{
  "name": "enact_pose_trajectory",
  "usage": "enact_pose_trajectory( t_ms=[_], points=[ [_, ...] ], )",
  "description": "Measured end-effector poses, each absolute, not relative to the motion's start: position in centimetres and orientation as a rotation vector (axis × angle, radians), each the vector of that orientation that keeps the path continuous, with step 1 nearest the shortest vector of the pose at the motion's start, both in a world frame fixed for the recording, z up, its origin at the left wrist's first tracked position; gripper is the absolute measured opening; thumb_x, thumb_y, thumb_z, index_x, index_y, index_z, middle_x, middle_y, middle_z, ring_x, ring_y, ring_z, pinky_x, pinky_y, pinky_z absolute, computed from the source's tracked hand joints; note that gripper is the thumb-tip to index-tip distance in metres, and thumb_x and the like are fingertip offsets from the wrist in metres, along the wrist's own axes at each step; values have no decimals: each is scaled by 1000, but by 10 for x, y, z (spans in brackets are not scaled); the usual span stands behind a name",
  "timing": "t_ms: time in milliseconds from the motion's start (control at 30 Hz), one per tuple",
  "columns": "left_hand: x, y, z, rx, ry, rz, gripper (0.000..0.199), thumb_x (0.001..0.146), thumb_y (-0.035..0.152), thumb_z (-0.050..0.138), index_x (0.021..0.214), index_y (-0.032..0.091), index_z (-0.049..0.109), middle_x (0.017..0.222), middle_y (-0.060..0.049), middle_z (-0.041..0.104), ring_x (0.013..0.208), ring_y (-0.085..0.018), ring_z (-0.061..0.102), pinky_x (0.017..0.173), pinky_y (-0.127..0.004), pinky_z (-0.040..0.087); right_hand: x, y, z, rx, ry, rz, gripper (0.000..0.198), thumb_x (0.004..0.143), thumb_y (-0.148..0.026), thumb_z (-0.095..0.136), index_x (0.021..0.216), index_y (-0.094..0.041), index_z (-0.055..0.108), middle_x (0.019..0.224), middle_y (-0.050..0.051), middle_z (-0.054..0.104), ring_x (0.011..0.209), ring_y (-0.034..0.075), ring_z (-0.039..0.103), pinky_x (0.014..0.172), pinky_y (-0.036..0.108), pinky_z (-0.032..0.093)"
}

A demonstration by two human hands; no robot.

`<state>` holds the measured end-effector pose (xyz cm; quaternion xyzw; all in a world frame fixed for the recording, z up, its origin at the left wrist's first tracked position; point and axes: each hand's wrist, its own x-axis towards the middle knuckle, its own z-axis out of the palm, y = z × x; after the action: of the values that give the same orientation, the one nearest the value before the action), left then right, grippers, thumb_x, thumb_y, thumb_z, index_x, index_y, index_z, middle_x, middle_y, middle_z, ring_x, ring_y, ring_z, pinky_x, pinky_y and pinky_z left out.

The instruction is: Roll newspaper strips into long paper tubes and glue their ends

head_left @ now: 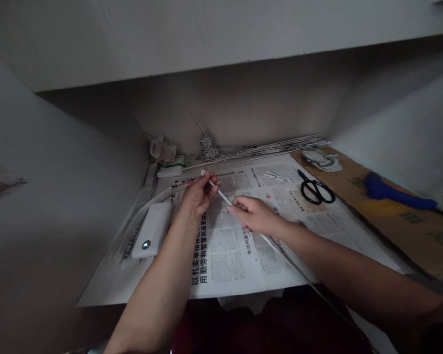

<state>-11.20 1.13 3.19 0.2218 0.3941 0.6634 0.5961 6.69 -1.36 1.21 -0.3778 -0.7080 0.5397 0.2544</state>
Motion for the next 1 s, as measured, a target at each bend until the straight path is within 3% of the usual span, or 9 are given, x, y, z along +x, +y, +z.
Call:
enact_pose_trajectory(
  t_ms=[133,433,533,667,733,833,1000],
  points=[
    [-108,12,29,534,940,1549,10,82,18,59,78,9,63,63,-3,61,58,-11,64,48,-14,52,66,-12,7,-1046,-2146,961,34,84,-46,51,63,-19,49,50,-4,41,46,9,37,46,23,23],
    [-108,13,28,518,956,1558,13,84,17,55,76,9,62,61,-3,60,56,-10,62,51,-17,53,67,-14,8,-1127,-2182,814,29,87,-40,47,68,-20,55,56,-1,51,53,12,44,51,25,26],
    [-113,15,28,496,965,1576,15,85,18,54,76,9,62,61,-3,60,56,-9,62,50,-15,53,66,-17,9,-1096,-2112,1116,33,88,-45,44,70,-19,55,54,0,51,49,11,45,47,24,28],
    [-118,15,31,441,902,1527,17,86,19,52,78,9,63,61,-3,59,57,-9,61,51,-14,53,65,-20,12,-890,-1637,2084,37,91,-53,33,76,-21,46,39,-8,32,32,10,35,37,22,27],
    [-120,14,33,414,849,1513,16,87,18,52,78,9,62,61,-3,58,57,-8,61,50,-13,53,65,-21,15,-709,-1367,2373,34,91,-52,34,75,-22,41,37,-10,28,30,10,34,34,21,26],
    [-123,14,35,394,794,1518,16,87,19,51,78,10,61,60,-2,57,56,-7,60,49,-12,51,65,-22,18,-612,-1248,2500,36,90,-52,34,75,-21,43,37,-9,32,31,11,40,33,21,28],
    [-129,17,35,402,880,1624,17,87,21,51,77,11,60,58,0,56,55,-7,60,48,-11,50,65,-18,18,-926,-1538,2160,55,87,-63,30,77,-15,56,40,-4,46,35,13,52,33,21,32]
  ],
)
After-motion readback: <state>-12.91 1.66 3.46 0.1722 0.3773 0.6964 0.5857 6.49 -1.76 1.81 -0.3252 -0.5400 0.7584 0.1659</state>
